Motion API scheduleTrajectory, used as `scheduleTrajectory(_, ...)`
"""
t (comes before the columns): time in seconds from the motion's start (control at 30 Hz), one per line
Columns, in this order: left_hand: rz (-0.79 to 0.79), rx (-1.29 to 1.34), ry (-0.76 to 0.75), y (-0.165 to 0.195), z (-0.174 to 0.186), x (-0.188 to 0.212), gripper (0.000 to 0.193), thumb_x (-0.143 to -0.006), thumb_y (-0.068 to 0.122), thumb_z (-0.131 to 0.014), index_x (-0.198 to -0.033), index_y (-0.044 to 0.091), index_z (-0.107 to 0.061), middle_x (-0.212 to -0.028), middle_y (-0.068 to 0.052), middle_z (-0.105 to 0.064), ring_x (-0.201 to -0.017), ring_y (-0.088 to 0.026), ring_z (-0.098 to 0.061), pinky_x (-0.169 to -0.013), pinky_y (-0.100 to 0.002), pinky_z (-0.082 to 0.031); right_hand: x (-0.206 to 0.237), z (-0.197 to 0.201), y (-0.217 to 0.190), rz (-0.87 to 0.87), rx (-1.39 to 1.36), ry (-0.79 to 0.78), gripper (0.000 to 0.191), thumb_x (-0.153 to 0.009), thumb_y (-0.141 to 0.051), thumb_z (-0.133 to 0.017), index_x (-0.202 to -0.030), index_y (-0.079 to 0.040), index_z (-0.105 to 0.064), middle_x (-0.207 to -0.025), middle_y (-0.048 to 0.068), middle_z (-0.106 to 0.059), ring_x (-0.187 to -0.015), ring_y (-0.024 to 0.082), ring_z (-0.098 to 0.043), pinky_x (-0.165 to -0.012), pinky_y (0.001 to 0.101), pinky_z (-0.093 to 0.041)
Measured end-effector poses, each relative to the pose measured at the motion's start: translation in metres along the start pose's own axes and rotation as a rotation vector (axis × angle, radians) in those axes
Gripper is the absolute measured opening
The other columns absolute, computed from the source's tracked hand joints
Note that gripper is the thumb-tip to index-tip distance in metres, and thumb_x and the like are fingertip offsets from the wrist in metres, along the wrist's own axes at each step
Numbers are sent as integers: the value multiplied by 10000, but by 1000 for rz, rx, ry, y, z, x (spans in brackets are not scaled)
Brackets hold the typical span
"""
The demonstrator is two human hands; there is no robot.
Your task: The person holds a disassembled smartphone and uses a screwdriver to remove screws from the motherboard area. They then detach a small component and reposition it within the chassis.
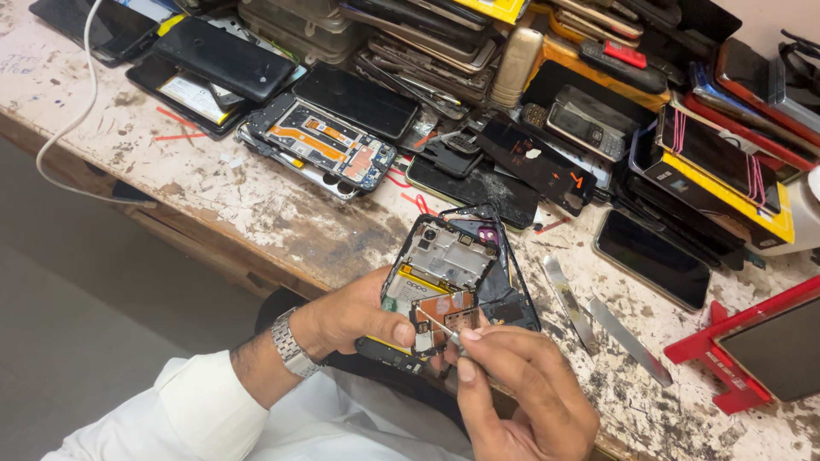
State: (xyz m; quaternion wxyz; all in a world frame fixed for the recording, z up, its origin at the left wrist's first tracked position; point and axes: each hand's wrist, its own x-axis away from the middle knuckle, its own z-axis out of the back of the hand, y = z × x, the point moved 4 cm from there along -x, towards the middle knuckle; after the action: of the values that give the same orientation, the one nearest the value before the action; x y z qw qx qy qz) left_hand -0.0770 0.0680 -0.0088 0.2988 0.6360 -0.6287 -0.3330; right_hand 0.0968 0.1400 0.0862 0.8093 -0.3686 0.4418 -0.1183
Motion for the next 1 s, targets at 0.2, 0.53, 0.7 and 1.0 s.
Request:
scheduleTrajectory(0.2,-2,5,-8,4,-4,-1,783,-791,335,-902,-1394,-25,-555,-1207,-131,-678,-1055,-224,-693,-920,-395,-595,1,0,-1,-20,55,10,291,-802,88,-764,-1068,-24,-726,-1000,122,-728,-988,214,-759,-897,325,-626)
scheduleTrajectory(0.53,15,27,-18,5,-7,0,805,-792,334,-908,-1411,-34,-546,-1218,-133,-683,-1038,-230,-688,-917,-394,-589,2,1,1,-39,48,14,287,-814,81,-767,-1073,-33,-721,-1004,129,-727,-990,227,-757,-885,326,-638)
scheduleTrajectory(0.7,25,64,-46,5,-8,1,788,-802,324,-907,-1398,-41,-542,-1193,-145,-684,-1016,-251,-696,-897,-405,-593,2,0,0,-3,43,-10,287,-810,77,-774,-1070,-33,-724,-997,119,-729,-989,222,-760,-902,334,-623)
scheduleTrajectory(1.0,8,33,-32,6,-8,0,777,-789,329,-906,-1376,-37,-554,-1187,-134,-682,-1003,-253,-703,-894,-411,-596,2,0,2,-10,10,0,299,-806,100,-766,-1076,-21,-723,-1003,125,-728,-983,211,-759,-896,319,-632)
